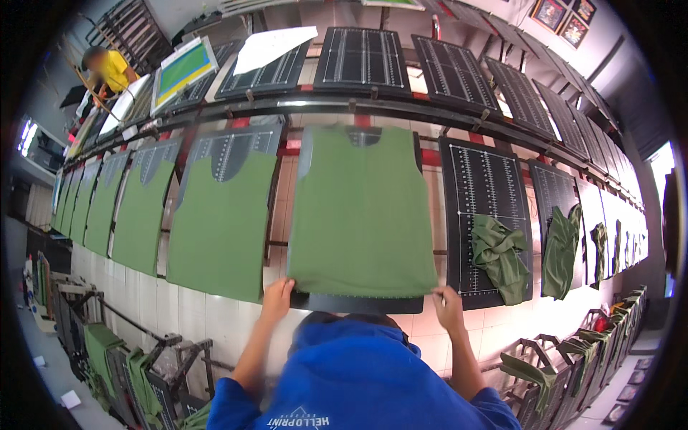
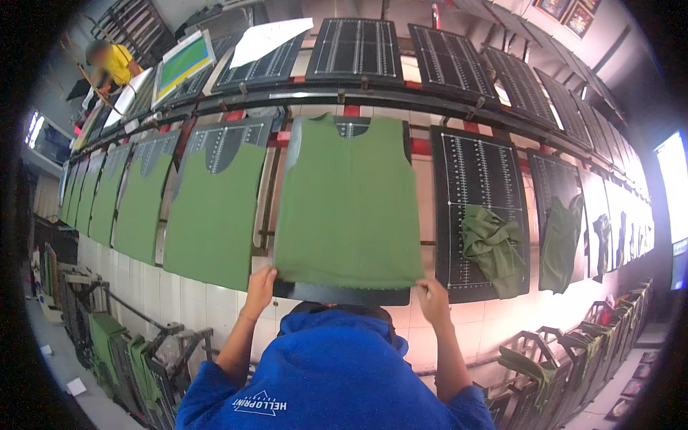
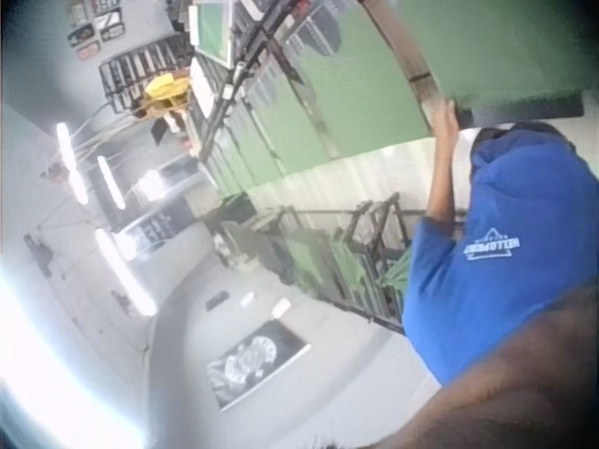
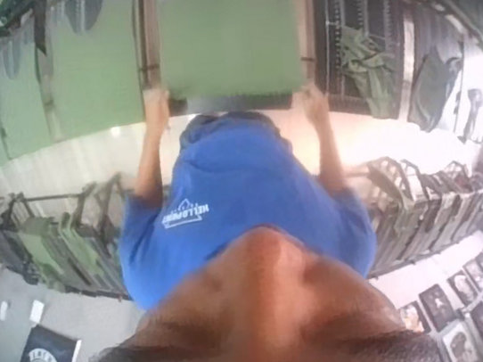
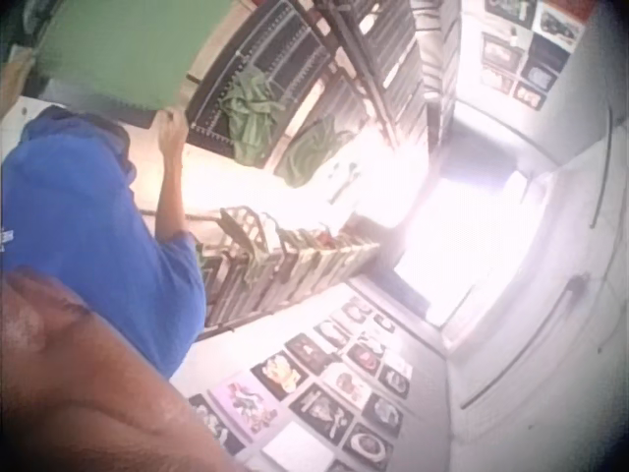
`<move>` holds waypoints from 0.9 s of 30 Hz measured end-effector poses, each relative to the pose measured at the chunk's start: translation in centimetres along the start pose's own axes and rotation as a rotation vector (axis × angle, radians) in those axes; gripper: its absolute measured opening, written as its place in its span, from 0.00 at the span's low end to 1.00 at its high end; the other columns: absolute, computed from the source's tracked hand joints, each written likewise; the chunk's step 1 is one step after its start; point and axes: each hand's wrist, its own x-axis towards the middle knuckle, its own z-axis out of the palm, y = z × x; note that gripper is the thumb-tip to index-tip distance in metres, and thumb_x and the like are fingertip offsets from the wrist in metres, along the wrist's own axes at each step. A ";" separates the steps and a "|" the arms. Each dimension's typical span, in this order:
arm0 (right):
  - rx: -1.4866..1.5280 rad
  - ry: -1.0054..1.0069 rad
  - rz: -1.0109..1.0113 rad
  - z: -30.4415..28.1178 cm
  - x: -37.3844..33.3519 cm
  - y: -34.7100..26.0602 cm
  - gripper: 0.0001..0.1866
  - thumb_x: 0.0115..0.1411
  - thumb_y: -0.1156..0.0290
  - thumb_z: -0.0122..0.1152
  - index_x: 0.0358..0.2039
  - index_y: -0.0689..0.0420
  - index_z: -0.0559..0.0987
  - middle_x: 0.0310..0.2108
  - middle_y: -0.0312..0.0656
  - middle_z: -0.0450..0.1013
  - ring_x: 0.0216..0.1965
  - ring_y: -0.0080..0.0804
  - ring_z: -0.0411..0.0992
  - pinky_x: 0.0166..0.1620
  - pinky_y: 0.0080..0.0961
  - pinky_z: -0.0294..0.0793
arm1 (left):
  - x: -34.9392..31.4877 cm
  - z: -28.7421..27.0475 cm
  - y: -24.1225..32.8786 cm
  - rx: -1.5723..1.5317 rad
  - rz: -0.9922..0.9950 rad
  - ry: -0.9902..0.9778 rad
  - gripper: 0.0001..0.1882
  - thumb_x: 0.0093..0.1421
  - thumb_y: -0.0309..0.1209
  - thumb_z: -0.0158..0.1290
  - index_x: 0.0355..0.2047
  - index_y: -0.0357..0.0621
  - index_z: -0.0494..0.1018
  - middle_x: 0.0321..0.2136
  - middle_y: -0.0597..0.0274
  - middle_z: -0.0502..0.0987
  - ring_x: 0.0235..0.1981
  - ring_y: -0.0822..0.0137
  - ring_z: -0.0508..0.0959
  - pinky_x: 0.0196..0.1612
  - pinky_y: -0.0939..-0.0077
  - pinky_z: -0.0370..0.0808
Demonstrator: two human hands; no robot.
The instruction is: The person repeatedly picks up green t-shirts from a rack, unfolds them, and lays them flat on a black screen-printing board. They smooth the fabric with their hands to remove wrinkles and align the shirt within the board's frame before moving to the next shirt.
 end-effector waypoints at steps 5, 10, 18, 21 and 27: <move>-0.023 -0.247 0.151 0.6 -8.1 0.2 0.05 0.59 0.77 0.63 0.36 0.65 0.80 0.32 0.50 0.78 0.35 0.42 0.78 0.39 0.31 0.76 | -8.6 0.6 -2.0 0.093 -0.121 -0.180 0.14 0.67 0.33 0.50 0.33 0.32 0.75 0.28 0.39 0.76 0.33 0.40 0.77 0.37 0.53 0.73; 0.036 -0.567 0.329 1.0 -11.3 -0.6 0.09 0.59 0.72 0.63 0.38 0.62 0.81 0.37 0.51 0.79 0.39 0.47 0.78 0.45 0.36 0.77 | -11.8 0.2 -2.7 0.099 -0.134 -0.341 0.15 0.66 0.36 0.52 0.36 0.33 0.77 0.31 0.40 0.79 0.35 0.42 0.78 0.38 0.55 0.74; -0.242 -0.229 0.170 2.3 6.7 -1.3 0.13 0.63 0.65 0.60 0.42 0.60 0.80 0.34 0.51 0.78 0.36 0.50 0.78 0.41 0.39 0.76 | 6.1 -0.9 4.5 -0.122 -0.075 -0.487 0.16 0.67 0.38 0.52 0.44 0.35 0.77 0.38 0.42 0.80 0.40 0.44 0.81 0.44 0.60 0.77; -0.315 -0.086 -0.106 4.8 19.6 -2.7 0.21 0.62 0.68 0.59 0.55 0.62 0.74 0.56 0.55 0.71 0.58 0.52 0.68 0.61 0.43 0.67 | 17.7 2.7 4.7 0.058 0.210 -0.100 0.12 0.64 0.27 0.52 0.47 0.35 0.75 0.42 0.43 0.78 0.45 0.43 0.76 0.50 0.54 0.72; -0.523 0.098 -0.385 9.4 33.3 -0.8 0.26 0.61 0.67 0.62 0.59 0.58 0.73 0.55 0.49 0.73 0.58 0.48 0.68 0.60 0.41 0.67 | 32.7 8.9 4.1 0.361 0.389 0.167 0.19 0.59 0.26 0.59 0.52 0.42 0.74 0.48 0.54 0.74 0.48 0.47 0.71 0.51 0.57 0.70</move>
